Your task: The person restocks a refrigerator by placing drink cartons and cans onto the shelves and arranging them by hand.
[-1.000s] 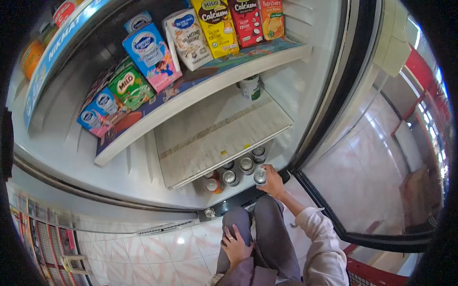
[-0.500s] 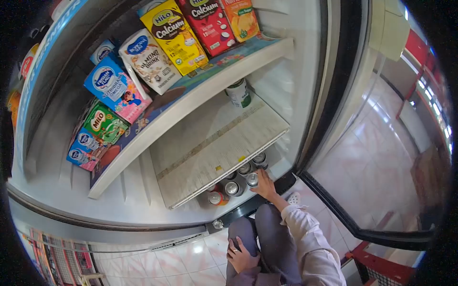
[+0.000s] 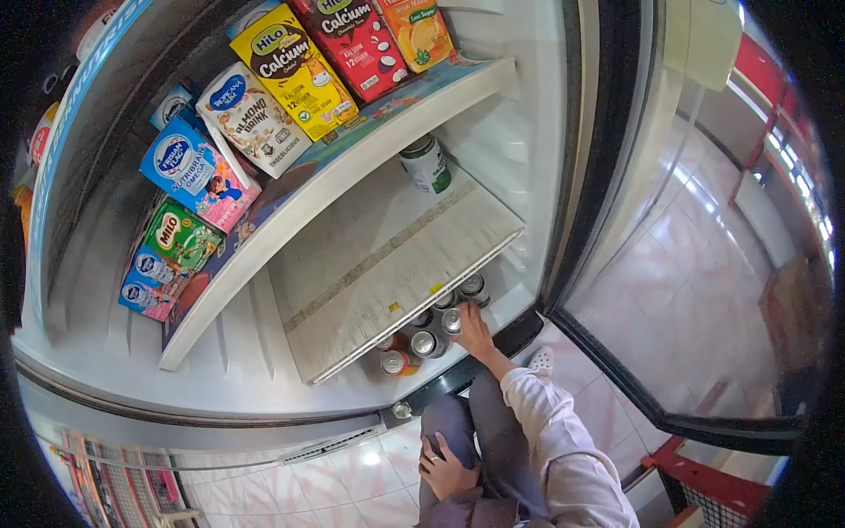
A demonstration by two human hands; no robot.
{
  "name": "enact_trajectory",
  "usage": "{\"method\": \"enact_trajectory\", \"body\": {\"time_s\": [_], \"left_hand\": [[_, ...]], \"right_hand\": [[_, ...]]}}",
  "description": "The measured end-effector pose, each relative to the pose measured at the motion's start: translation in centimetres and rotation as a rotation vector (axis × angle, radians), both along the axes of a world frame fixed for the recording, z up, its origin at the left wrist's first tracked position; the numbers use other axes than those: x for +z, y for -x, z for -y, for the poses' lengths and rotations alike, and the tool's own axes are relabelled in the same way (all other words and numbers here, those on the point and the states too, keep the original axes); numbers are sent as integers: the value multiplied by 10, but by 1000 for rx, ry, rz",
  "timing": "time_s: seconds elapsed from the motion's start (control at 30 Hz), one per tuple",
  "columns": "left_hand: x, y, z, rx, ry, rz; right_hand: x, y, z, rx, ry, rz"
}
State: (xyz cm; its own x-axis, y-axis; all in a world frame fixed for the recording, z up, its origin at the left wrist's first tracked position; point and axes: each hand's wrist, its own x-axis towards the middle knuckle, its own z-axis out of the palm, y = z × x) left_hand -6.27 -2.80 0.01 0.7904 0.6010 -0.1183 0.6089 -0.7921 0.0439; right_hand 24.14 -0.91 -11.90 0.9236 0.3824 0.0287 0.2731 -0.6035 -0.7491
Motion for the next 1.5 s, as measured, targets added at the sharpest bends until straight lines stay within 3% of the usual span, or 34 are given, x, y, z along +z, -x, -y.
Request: {"method": "enact_trajectory", "body": {"time_s": [0.17, 0.27, 0.3, 0.37, 0.5, 0.57, 0.63, 0.67, 0.73, 0.8, 1.03, 1.2, 1.37, 1.5], "left_hand": [[-3, 0, -1, -1, 14, -1], [8, -2, -2, 1, 4, -14], [13, -3, -1, 3, 5, -17], [6, 0, -3, 4, -20, 2], [10, -4, -2, 8, 23, 24], [4, 0, -3, -9, 51, 23], [-6, 4, -2, -27, 40, 19], [-9, 5, -1, -35, 31, 17], [-7, 6, 0, -26, 47, 30], [0, 5, -1, -18, 73, 50], [6, 4, -4, -4, 78, 6], [10, 8, -10, -3, 100, 15], [3, 7, -5, -2, 81, 19], [3, 7, -3, -15, 84, 14]], "right_hand": [[7, 5, -1, -16, 73, 52], [44, 15, 15, -15, -16, 33], [54, 23, 25, -29, -104, 168], [72, 47, 44, -51, -130, 54], [179, 58, 75, 39, -189, -178], [239, 33, 68, 27, -170, 44], [272, -14, 47, -44, -126, 623], [289, -44, 34, -52, -74, 708], [319, -94, 3, -171, 35, 784], [319, -159, -15, -4, 347, 623], [304, -216, -40, -102, 241, 568], [317, -169, -6, 17, -80, 571], [364, -72, 41, -42, -123, 512], [366, -14, 89, 24, -93, 409]]}}
